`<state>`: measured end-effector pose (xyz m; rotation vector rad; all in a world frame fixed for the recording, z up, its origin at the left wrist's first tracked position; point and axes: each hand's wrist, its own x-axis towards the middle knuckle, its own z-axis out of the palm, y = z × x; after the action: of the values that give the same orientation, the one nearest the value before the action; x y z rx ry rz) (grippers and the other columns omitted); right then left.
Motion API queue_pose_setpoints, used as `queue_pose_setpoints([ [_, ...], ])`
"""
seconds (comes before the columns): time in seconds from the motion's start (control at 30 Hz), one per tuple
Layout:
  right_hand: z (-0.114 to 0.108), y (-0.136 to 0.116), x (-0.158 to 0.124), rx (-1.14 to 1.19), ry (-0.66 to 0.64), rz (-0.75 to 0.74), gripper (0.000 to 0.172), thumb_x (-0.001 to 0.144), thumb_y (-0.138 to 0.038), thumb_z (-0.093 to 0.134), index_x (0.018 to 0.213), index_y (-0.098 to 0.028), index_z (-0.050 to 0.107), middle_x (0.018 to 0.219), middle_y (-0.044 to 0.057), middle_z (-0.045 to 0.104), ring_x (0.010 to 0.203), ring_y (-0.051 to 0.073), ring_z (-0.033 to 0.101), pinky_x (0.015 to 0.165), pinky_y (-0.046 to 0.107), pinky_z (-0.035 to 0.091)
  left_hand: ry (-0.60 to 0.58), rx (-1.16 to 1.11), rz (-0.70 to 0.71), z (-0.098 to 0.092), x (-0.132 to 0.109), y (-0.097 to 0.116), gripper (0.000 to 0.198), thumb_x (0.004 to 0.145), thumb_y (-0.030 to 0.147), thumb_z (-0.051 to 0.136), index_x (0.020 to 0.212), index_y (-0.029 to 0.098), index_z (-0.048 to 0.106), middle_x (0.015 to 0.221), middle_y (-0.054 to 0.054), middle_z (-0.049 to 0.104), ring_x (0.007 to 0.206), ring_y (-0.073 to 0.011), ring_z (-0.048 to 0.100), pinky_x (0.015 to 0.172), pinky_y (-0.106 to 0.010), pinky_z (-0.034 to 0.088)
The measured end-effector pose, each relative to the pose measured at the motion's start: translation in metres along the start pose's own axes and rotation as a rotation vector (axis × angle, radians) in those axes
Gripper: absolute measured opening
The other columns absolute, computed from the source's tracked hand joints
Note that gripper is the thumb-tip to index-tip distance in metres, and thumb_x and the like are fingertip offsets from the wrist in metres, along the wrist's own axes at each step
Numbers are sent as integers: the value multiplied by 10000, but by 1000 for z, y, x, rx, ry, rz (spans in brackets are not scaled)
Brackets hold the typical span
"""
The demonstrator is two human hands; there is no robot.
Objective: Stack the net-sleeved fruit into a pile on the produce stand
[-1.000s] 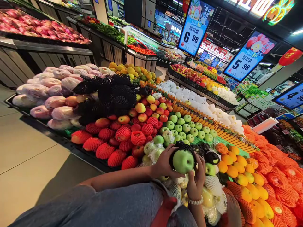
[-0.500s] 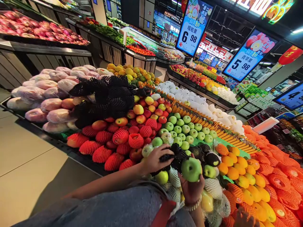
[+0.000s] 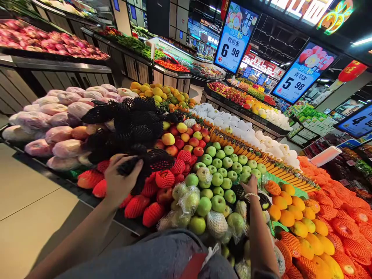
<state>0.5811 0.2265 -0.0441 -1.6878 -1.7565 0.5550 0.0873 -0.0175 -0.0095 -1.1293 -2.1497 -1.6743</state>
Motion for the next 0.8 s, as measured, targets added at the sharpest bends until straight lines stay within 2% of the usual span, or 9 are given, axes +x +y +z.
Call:
queue_pose_setpoints([
  [0.07,10,3,21,-220,-64,10,846,727,-416,819,1435,-98,482,1462,265,491,1450,432,441,1238,570,339,62,95,35,-12,5,-14,379,926,545,647,1017,191,745,1044,-39,677,1033,-225,663,1032,-410,566],
  [0.2,38,10,35,-380,-116,42,819,721,-210,768,1476,-70,484,1452,312,510,1424,462,490,1186,605,368,112,230,89,-27,10,-28,404,923,578,629,1004,205,764,1067,-56,673,1016,-228,669,983,-379,581],
  [0.27,49,15,37,-459,-116,80,844,718,-139,744,1512,-59,469,1469,353,499,1413,486,504,1175,648,357,124,258,89,-29,11,-30,406,926,577,631,1020,208,773,1082,-60,672,1007,-224,667,991,-370,576],
  [0.37,60,21,39,-542,-106,115,843,779,-139,706,1573,-76,429,1513,384,463,1433,489,494,1166,669,349,120,271,94,-24,12,-29,403,931,563,629,1042,204,774,1080,-64,663,1027,-227,656,1015,-367,565],
  [0.5,63,25,34,-574,-99,114,873,854,-299,704,1626,-74,364,1618,380,352,1521,476,394,1197,628,339,75,280,131,-11,15,-27,426,966,534,598,1107,173,776,1111,-91,648,1090,-245,642,1038,-380,553],
  [0.63,58,34,3,-536,-84,113,992,905,-679,594,1647,-81,319,1669,348,290,1560,491,312,1196,658,347,90,296,139,-7,30,-41,436,984,493,607,1188,138,758,1184,-110,642,1163,-266,623,1100,-426,525],
  [0.7,55,39,-25,-452,-19,53,1042,893,-823,497,1630,-100,357,1678,334,274,1560,507,299,1174,677,367,149,286,63,-13,50,-54,439,982,436,629,1250,98,710,1253,-116,645,1243,-271,593,1181,-463,468],
  [0.8,41,45,-77,-305,164,-184,1033,923,-877,389,1620,-114,391,1706,320,229,1571,509,279,1183,683,355,312,251,-170,-31,91,-65,535,976,315,645,1376,-23,533,1397,-174,599,1306,-259,561,1203,-468,439],
])
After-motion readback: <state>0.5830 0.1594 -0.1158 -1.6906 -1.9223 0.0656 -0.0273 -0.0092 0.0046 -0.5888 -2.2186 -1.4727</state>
